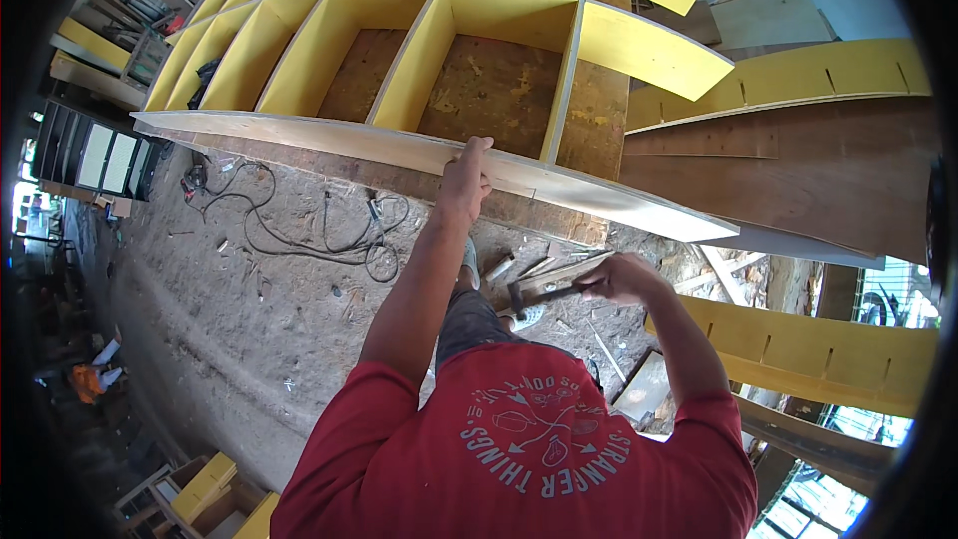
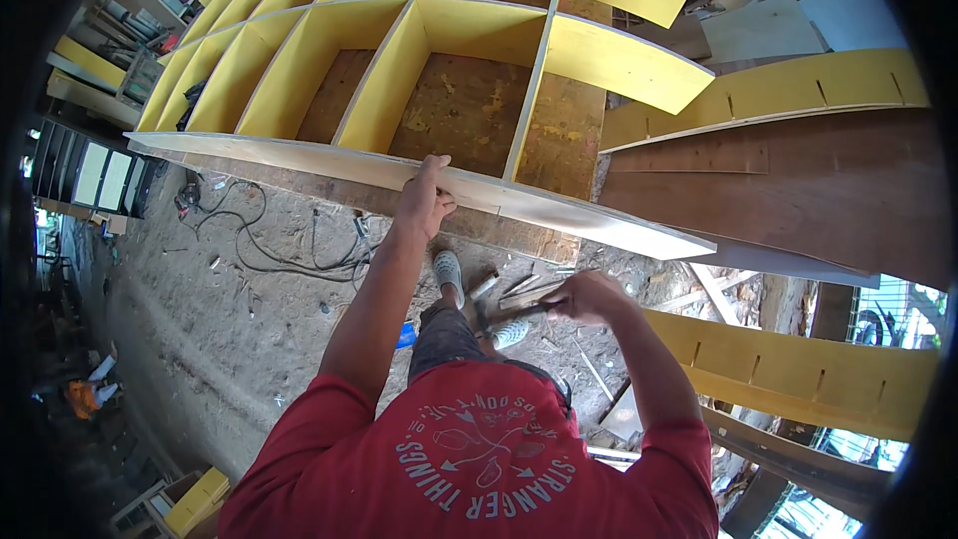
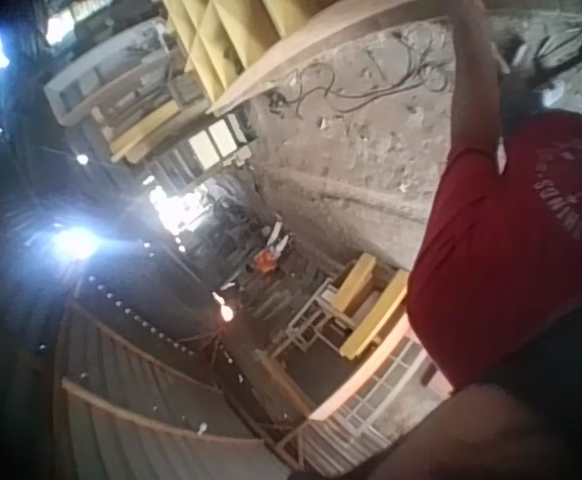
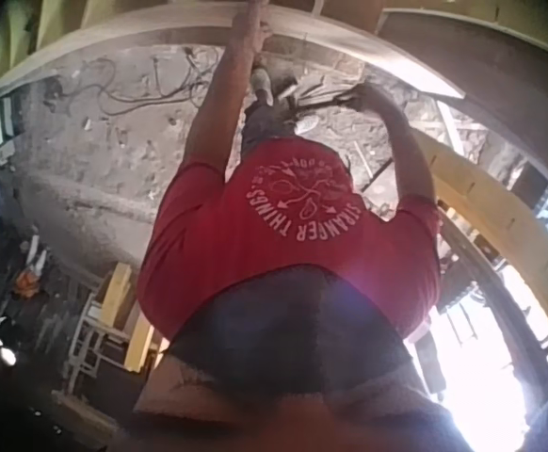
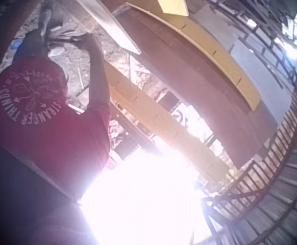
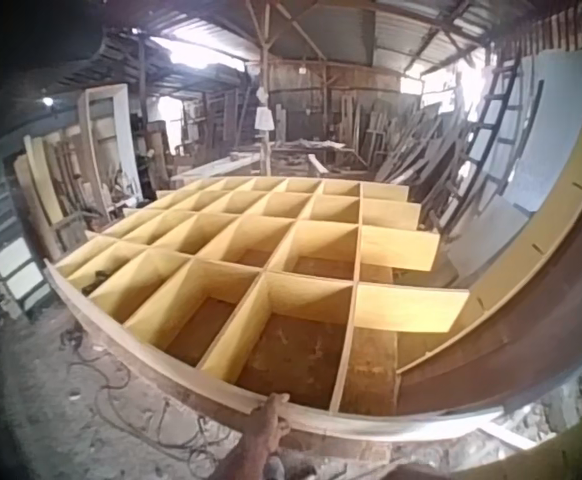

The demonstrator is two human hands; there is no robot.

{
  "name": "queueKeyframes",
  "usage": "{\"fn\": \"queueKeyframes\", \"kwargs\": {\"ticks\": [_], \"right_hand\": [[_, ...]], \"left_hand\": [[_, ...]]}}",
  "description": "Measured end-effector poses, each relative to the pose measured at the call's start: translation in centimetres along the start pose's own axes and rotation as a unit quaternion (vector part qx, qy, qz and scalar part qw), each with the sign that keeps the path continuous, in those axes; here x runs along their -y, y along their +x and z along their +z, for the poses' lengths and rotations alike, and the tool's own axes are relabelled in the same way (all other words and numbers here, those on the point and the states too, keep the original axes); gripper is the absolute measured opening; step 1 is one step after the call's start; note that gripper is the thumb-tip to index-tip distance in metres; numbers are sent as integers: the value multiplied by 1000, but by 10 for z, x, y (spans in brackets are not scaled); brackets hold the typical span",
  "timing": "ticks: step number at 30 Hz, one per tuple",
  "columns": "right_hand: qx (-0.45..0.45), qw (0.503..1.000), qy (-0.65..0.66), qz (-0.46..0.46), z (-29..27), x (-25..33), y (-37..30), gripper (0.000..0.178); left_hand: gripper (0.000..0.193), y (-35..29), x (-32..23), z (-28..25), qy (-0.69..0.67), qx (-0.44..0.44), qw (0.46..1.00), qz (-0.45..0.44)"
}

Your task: The person assembles a wooden shelf unit by securing wooden boards and dividers in place with nails and a hammer.

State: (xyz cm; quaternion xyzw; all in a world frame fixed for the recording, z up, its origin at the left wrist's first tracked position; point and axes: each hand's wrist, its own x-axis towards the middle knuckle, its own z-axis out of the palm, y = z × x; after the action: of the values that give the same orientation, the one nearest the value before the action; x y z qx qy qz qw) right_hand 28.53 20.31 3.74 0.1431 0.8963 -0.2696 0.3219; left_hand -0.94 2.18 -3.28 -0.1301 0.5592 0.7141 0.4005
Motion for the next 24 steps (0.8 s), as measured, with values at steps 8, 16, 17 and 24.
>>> {"fn": "queueKeyframes", "kwargs": {"ticks": [8,16,17,24], "right_hand": [[0,995,-72,-66,2,3,-1,31],[-15,992,123,13,0,-6,11,31],[16,999,28,-26,2,-2,5,32],[-81,989,101,67,-24,0,12,32]], "left_hand": [[84,3,-4,1,2,7,1000,-1],[87,-2,-1,4,4,-4,1000,4],[87,2,-1,-1,6,3,1000,1],[86,-2,-2,3,6,-9,1000,-9]]}}
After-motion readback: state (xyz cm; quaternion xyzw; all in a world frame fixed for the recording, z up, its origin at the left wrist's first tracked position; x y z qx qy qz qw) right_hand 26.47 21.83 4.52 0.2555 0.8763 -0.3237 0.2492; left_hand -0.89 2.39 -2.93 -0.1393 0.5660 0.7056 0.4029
